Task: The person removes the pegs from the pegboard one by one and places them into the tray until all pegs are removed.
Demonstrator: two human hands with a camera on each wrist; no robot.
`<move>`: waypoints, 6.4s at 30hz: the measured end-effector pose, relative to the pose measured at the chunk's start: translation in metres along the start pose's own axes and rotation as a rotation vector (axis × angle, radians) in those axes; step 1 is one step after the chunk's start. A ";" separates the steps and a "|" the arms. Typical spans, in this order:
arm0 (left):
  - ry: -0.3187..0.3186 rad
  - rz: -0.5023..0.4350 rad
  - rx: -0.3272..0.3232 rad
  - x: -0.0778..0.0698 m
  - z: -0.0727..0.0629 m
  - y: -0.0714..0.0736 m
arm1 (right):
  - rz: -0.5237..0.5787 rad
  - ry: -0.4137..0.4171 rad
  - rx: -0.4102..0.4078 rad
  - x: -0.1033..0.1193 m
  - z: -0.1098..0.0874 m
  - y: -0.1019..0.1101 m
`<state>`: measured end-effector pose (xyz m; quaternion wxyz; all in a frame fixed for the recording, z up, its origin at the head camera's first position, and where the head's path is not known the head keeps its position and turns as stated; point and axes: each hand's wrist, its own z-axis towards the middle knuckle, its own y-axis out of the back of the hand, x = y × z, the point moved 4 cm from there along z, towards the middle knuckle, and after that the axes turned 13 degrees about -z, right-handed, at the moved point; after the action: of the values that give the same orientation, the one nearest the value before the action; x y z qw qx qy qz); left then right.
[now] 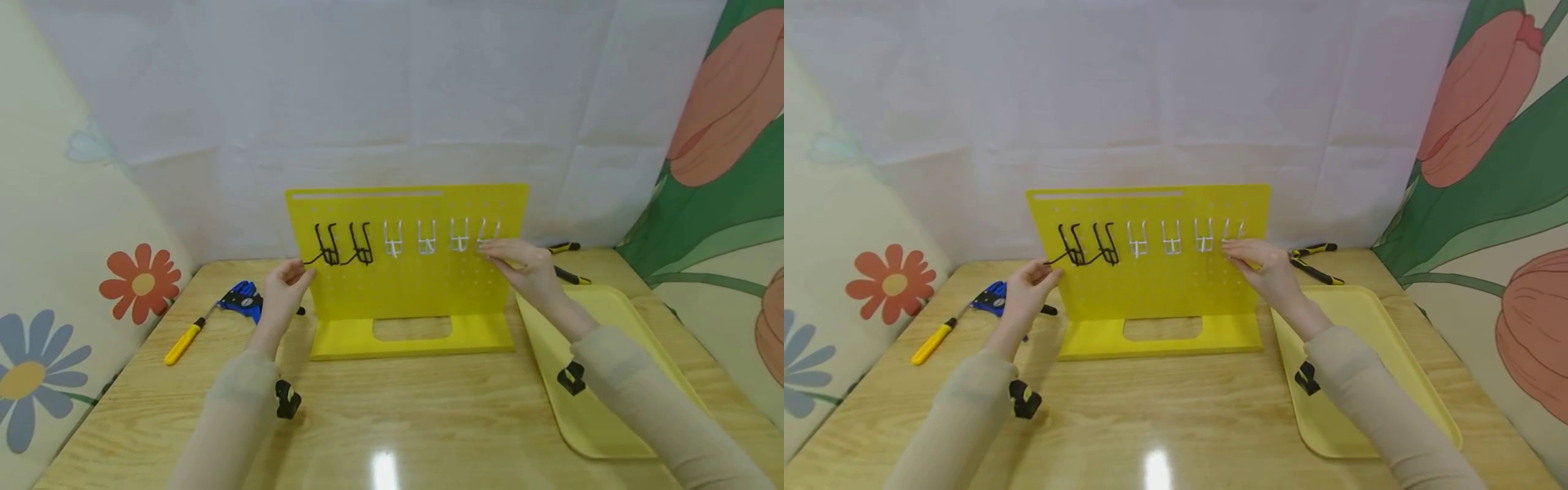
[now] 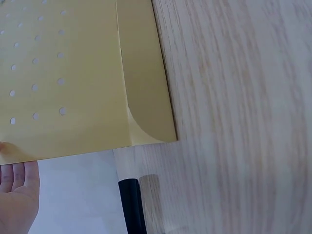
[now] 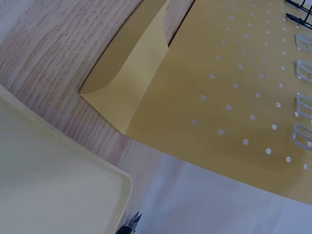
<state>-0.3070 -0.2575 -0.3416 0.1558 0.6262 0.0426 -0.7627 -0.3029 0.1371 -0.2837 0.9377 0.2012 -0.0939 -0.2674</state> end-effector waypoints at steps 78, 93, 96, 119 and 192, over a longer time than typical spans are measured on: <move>0.028 0.040 0.015 -0.004 0.006 -0.003 | -0.306 -0.109 0.414 -0.054 -0.082 0.050; 0.035 0.017 0.010 -0.007 0.003 -0.002 | -0.178 -0.302 0.894 -0.072 -0.091 0.018; 0.038 0.018 0.013 -0.007 0.003 -0.003 | -0.193 -0.272 0.887 -0.072 -0.094 0.015; 0.035 0.019 0.037 -0.005 0.006 -0.002 | -0.224 -0.347 0.820 -0.068 -0.090 0.016; 0.005 -0.005 0.023 -0.004 0.007 -0.004 | -0.037 -0.059 -0.023 0.014 0.015 -0.030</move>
<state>-0.3139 -0.2546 -0.3367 0.1464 0.6296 0.0357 -0.7622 -0.3091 0.1009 -0.2824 0.9317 0.1843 -0.1145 -0.2914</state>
